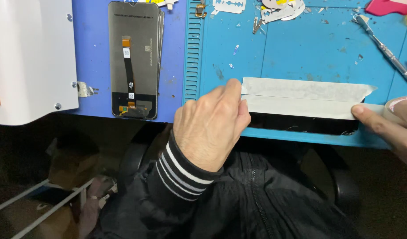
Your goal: The person applies several strips of white adhesive tape across the screen of a black smartphone lying on a blue workbench. They then use scissors to trim the tape edges and remove small pieces of excess tape.
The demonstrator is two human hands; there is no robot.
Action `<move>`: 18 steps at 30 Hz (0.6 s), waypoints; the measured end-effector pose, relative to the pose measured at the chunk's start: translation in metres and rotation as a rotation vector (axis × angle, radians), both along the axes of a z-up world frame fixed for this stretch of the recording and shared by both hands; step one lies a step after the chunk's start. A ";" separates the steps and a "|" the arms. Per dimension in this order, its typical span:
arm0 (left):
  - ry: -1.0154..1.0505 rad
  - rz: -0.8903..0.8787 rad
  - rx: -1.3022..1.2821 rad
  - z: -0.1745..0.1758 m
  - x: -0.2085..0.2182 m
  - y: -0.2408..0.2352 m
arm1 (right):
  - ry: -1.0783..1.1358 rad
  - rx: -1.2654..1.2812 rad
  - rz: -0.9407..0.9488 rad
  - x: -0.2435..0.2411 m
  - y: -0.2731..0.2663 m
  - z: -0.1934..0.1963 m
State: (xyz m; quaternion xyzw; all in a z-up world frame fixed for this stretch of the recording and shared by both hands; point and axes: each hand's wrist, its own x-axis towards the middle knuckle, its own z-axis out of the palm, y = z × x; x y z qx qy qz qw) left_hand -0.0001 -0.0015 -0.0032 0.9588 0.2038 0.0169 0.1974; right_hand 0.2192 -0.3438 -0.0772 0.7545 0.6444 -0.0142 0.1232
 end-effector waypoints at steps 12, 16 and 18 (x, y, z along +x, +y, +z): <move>-0.169 0.107 0.584 -0.008 -0.014 -0.003 | -0.010 0.032 0.093 0.003 0.014 0.009; -0.414 -0.008 0.573 0.014 -0.026 0.013 | -0.013 0.033 0.056 0.001 0.013 0.004; -0.585 -0.090 0.526 0.012 -0.030 0.007 | 0.046 0.077 0.024 0.002 0.011 0.001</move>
